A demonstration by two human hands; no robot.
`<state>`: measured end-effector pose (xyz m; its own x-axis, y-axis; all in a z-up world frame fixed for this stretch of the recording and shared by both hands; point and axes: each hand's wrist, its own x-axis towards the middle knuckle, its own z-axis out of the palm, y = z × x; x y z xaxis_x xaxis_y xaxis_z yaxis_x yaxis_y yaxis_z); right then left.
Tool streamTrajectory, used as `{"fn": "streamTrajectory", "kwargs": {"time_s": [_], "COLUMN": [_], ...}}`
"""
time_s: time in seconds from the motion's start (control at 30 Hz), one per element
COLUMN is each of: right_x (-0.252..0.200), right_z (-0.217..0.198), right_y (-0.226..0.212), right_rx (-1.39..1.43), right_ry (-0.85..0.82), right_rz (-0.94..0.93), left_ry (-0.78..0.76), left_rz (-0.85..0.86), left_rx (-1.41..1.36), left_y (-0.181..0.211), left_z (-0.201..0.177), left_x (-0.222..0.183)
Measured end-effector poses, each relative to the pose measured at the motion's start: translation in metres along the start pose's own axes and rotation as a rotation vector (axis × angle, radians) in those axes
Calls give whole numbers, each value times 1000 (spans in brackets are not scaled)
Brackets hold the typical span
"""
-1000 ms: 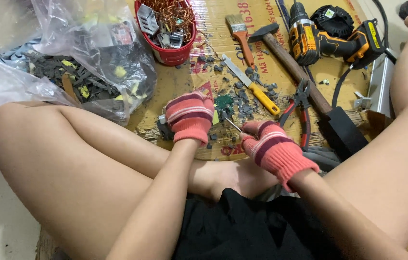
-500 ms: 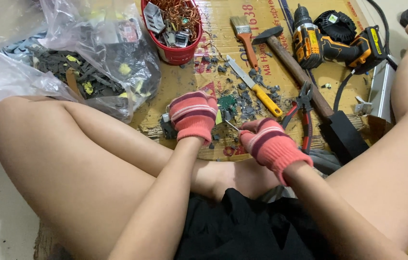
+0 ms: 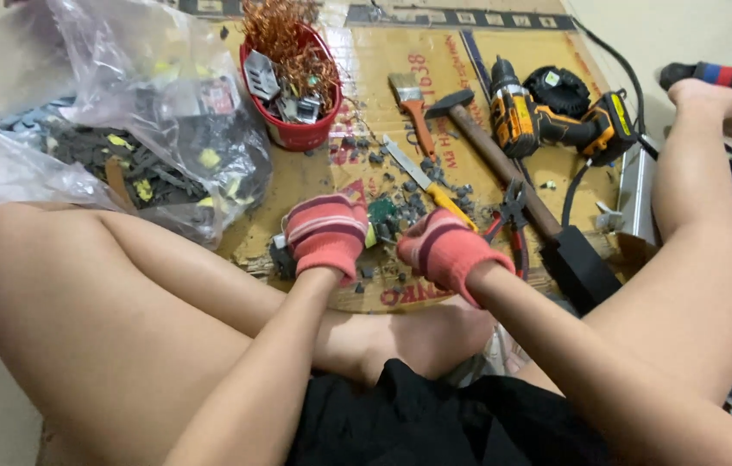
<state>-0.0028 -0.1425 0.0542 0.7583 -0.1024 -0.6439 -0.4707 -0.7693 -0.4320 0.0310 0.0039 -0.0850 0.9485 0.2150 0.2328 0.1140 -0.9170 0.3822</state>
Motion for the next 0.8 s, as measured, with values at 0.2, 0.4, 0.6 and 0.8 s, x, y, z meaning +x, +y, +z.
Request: {"fn": "streamTrajectory", "kwargs": {"time_s": [0.2, 0.4, 0.6, 0.8], "right_x": [-10, 6, 11, -8], "right_z": [10, 28, 30, -3], "right_y": [-4, 20, 34, 10], "right_rx": [-82, -73, -61, -836], "right_ry": [-21, 39, 88, 61], "right_rz": [40, 138, 239, -393], "left_ry": [47, 69, 84, 95], "left_rz": [-1, 7, 15, 9], "left_rx": [7, 0, 0, 2], "left_y": [-1, 7, -1, -6], "left_z": [12, 18, 19, 18], "left_x": [0, 2, -1, -3]}}
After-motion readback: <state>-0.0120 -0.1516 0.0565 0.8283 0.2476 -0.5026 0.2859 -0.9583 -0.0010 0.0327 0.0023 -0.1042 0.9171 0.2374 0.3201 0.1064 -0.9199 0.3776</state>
